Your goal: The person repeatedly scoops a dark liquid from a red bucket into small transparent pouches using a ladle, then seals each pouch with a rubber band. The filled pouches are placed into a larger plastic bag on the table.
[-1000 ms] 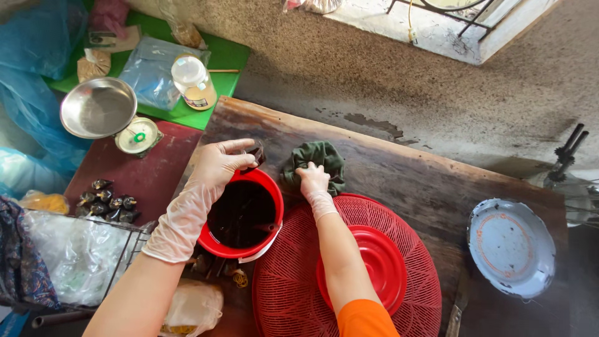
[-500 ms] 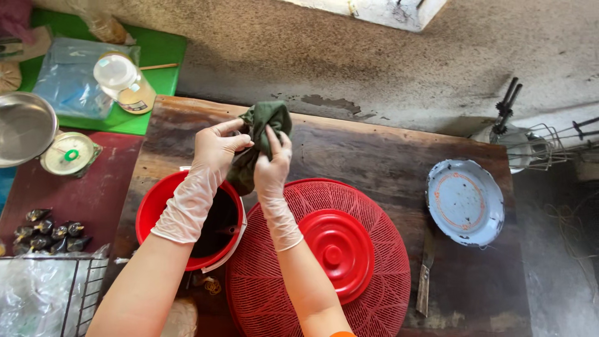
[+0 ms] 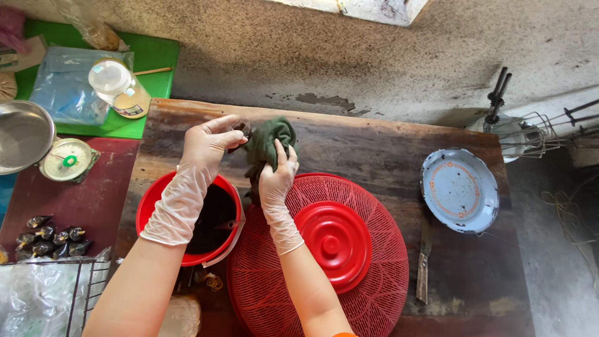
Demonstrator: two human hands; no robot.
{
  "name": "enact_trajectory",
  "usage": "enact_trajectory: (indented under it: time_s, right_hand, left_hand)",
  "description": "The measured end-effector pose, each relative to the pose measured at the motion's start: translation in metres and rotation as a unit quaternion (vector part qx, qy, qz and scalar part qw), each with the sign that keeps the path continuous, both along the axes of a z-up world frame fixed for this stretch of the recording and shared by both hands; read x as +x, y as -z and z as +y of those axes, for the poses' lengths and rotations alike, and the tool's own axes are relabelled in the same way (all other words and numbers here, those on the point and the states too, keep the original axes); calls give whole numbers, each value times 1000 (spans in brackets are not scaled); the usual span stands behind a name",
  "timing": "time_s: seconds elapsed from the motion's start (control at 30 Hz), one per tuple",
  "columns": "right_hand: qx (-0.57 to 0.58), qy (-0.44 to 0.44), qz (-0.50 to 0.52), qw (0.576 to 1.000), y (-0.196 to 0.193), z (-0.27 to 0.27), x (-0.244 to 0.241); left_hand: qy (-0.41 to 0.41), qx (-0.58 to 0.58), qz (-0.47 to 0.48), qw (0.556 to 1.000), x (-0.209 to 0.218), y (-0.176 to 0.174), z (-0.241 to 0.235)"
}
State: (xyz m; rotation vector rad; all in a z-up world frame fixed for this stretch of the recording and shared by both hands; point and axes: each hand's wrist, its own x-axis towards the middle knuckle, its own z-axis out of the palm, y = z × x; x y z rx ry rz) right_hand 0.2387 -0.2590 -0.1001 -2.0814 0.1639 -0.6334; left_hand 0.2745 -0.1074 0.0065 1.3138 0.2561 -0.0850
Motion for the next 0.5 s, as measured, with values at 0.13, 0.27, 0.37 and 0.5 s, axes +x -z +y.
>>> enact_trajectory:
  time_s: [0.13,0.27,0.37,0.5]
  right_hand:
    - [-39,-17,-40,998,-17,6,-12]
    - [-88,-38,18,995,-9,7,-9]
    - [-83,-71,118,987,10,-4,3]
    - [36,-116,128,984,26,-24,10]
  left_hand:
    - [10,-12,8,1000,-3,0,-11]
    - [20,-20,-10,1000,-7,-2,-15]
    - [33,-22,-4,999,-10,-9,-11]
    - [52,-12,-2,999,-25,-20,-16]
